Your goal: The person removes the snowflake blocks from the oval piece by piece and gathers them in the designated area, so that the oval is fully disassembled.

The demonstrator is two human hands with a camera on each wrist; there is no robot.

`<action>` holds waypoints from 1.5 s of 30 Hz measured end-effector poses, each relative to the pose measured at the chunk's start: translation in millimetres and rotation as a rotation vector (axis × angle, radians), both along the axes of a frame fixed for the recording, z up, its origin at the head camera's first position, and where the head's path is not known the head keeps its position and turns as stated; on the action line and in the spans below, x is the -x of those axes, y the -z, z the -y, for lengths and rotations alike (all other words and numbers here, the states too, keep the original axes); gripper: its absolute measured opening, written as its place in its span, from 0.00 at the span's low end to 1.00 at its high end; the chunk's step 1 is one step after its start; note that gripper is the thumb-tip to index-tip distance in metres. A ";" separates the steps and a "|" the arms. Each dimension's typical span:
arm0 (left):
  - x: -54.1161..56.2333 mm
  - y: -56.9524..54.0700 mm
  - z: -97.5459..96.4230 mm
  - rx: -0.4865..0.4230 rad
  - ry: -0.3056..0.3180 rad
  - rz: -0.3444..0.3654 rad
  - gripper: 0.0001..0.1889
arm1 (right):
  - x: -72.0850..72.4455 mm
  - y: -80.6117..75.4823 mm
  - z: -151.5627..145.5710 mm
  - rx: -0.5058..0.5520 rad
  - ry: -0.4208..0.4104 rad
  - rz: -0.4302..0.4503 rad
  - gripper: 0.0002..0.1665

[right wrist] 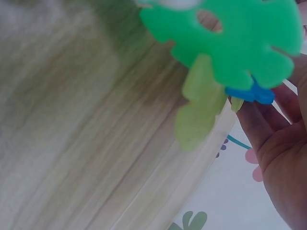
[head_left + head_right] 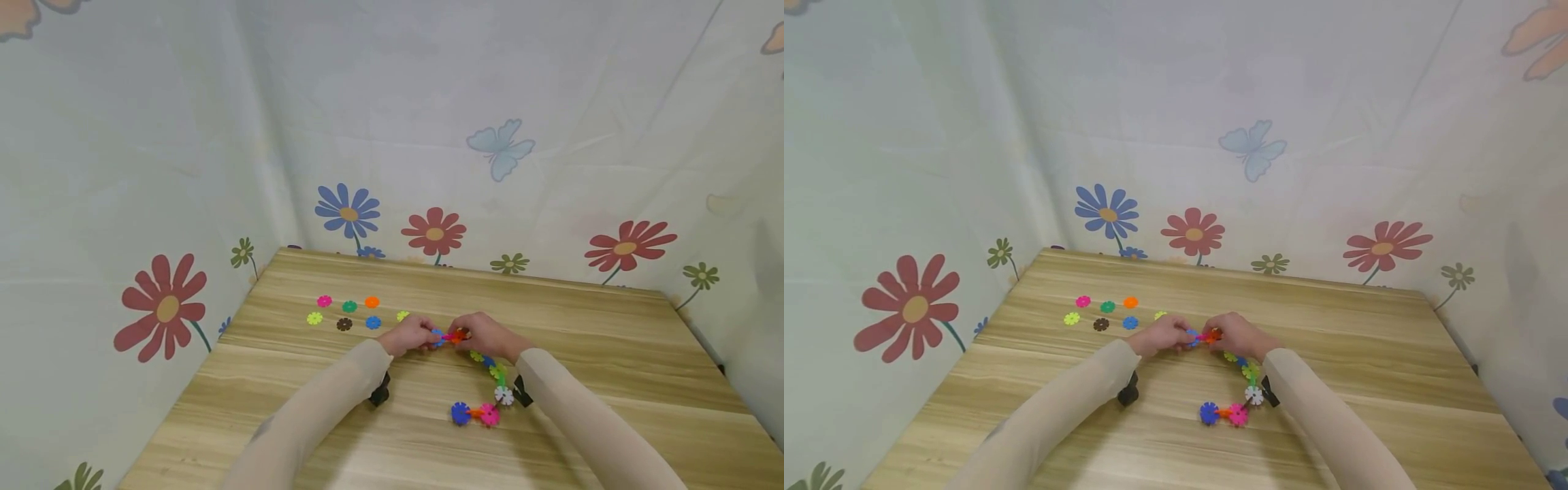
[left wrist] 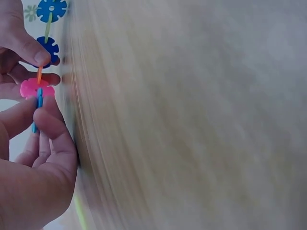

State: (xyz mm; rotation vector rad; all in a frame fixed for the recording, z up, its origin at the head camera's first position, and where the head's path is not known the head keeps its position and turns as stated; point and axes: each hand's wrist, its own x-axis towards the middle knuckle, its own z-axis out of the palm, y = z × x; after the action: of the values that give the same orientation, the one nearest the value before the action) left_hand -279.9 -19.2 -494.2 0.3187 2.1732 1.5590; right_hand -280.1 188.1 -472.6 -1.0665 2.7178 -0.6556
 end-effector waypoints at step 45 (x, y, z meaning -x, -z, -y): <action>-0.1 0.0 -2.4 -0.003 -0.117 -0.051 0.03 | 0.2 -3.9 -1.8 -0.027 0.010 -0.030 0.11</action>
State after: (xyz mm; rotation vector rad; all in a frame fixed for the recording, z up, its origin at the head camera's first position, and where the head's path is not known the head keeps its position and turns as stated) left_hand -279.8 -16.7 -494.2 0.2385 2.2653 1.6336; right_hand -280.3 189.9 -468.7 -1.0656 2.7512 -0.6082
